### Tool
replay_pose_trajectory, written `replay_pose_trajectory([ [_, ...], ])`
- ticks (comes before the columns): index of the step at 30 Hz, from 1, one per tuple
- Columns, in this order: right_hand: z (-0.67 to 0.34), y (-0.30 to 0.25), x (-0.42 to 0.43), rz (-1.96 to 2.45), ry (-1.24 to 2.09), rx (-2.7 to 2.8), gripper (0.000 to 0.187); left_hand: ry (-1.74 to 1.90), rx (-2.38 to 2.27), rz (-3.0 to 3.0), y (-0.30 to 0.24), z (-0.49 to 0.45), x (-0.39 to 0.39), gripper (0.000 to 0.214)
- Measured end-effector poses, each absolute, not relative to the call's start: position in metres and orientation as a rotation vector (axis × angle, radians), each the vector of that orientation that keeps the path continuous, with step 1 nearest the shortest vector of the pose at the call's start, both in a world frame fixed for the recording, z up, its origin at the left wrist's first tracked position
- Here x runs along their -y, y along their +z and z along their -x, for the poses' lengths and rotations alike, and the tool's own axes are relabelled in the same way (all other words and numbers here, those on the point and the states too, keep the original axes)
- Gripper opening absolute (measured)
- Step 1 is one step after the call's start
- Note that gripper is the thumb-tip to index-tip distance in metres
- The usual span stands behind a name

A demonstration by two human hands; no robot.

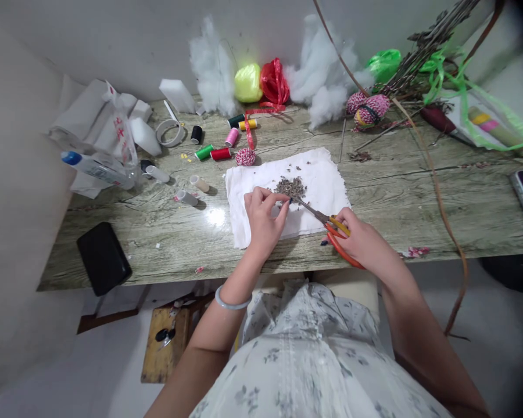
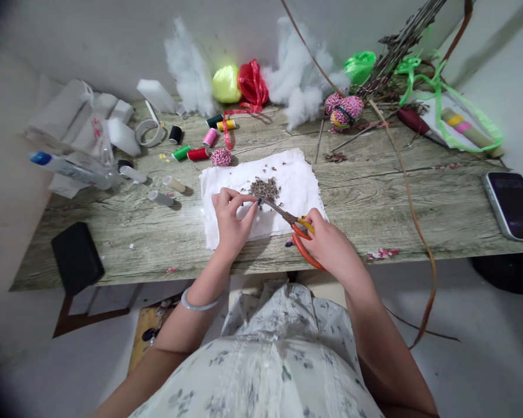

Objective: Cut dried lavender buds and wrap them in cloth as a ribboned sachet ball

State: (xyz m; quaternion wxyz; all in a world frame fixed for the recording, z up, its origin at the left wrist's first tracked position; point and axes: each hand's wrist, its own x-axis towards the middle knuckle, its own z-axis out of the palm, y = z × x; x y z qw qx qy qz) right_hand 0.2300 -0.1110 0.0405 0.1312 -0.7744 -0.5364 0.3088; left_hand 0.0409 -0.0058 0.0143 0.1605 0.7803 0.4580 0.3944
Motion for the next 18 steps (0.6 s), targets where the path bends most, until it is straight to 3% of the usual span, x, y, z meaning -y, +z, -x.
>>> replay_pose_trajectory([
  [9, -0.2342, 0.0381, 0.1113, 2.319, 0.757, 1.581, 0.030, 1.139, -1.341, -2.211, 0.0136, -0.0413, 0.0053, 0.003],
  [18, -0.2328, 0.0370, 0.1106, 2.258, 0.970, 1.481, 0.035, 1.182, -1.365, -2.174, 0.0139, -0.0408, 0.0043, 0.006],
])
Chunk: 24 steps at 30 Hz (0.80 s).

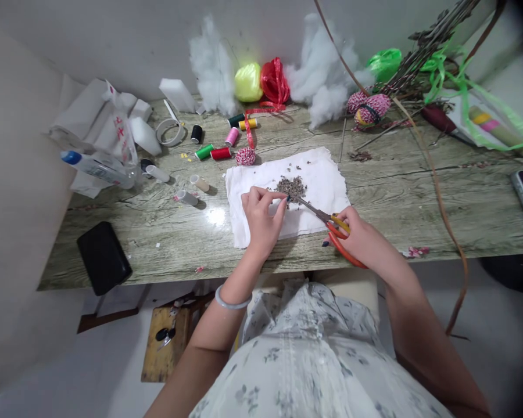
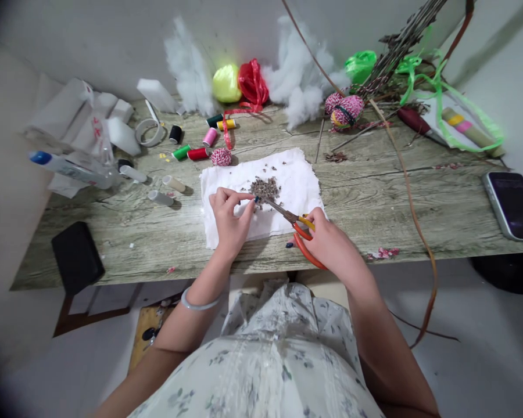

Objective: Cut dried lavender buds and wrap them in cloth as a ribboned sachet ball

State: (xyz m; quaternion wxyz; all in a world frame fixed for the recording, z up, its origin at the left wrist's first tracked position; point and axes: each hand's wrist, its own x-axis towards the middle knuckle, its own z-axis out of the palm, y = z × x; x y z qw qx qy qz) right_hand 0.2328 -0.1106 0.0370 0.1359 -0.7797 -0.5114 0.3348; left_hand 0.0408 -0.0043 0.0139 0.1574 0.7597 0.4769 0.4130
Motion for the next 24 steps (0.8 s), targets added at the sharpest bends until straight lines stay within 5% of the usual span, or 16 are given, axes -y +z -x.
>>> replay_pose_trajectory([
  [24, -0.2300, 0.0445, 0.1103, 2.221, 1.052, 1.432, 0.032, 1.173, -1.355, -2.187, 0.0152, -0.0415, 0.0059, 0.010],
])
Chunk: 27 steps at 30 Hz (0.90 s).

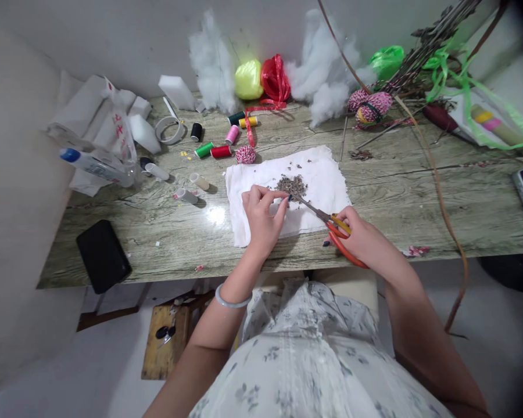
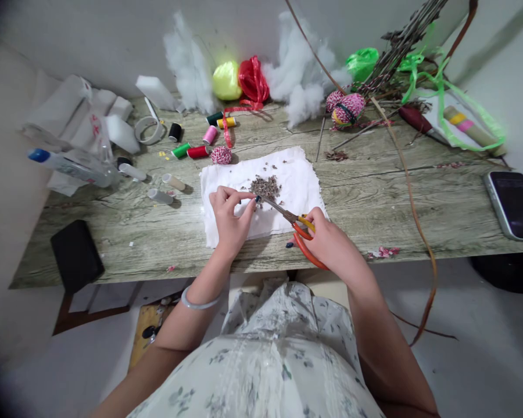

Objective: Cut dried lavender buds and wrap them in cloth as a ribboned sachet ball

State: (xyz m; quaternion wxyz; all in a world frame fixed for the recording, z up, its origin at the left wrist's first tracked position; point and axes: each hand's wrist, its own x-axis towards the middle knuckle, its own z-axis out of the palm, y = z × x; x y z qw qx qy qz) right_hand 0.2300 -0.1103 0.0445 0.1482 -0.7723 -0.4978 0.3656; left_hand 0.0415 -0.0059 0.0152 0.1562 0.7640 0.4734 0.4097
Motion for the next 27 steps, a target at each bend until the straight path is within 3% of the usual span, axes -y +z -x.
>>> replay_pose_trajectory([
  [12, -0.2316, 0.0419, 0.1109, 2.200, 1.071, 1.454, 0.032, 1.159, -1.327, -2.204, 0.0135, -0.0413, 0.0060, 0.007],
  [27, -0.2325, 0.0394, 0.1102, 2.285, 0.765, 1.519, 0.031, 1.150, -1.366, -2.190, 0.0132, -0.0413, 0.0050, 0.009],
])
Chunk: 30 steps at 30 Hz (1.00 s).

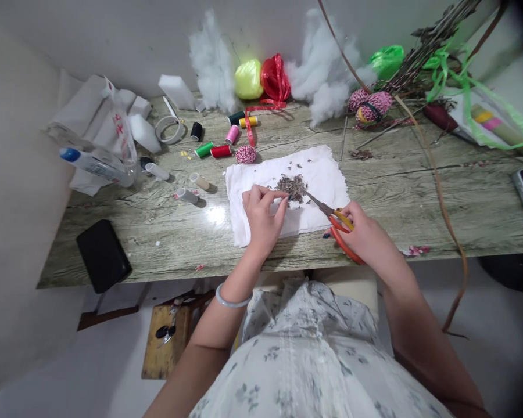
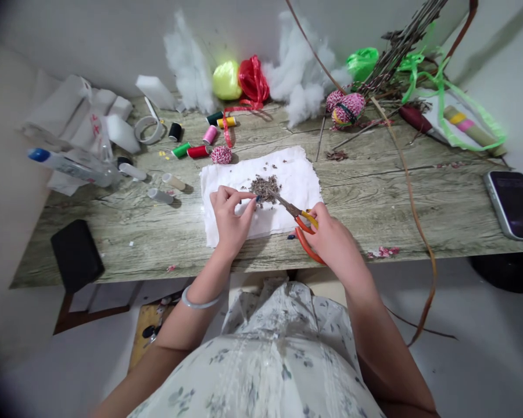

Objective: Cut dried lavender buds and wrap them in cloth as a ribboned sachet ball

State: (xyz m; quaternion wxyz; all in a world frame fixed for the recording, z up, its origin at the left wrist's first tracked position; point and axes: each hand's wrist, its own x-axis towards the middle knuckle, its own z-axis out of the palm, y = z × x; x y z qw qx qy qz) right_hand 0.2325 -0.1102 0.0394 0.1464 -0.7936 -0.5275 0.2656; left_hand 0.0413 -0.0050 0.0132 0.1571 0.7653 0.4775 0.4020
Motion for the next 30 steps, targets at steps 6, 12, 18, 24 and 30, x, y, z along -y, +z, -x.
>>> replay_pose_trajectory([
  [6, -0.2310, 0.0395, 0.1127, 2.253, 0.854, 1.477, 0.036, 1.189, -1.374, -2.077, 0.0104, -0.0397, 0.0033, 0.009],
  [12, -0.2289, 0.0377, 0.1132, 2.230, 0.871, 1.470, 0.033, 1.200, -1.387, -2.016, 0.0082, -0.0400, 0.0021, 0.008],
  [18, -0.2309, 0.0374, 0.1145, 2.225, 0.870, 1.461, 0.032, 1.186, -1.361, -2.012, 0.0098, -0.0405, 0.0024, 0.008],
  [24, -0.2302, 0.0376, 0.1123, 2.243, 0.980, 1.456, 0.036, 1.156, -1.314, -2.054, 0.0130, -0.0410, 0.0042, 0.008],
  [30, -0.2309, 0.0379, 0.1124, 2.223, 1.012, 1.448, 0.034, 1.140, -1.315, -2.089, 0.0115, -0.0415, 0.0045, 0.007],
])
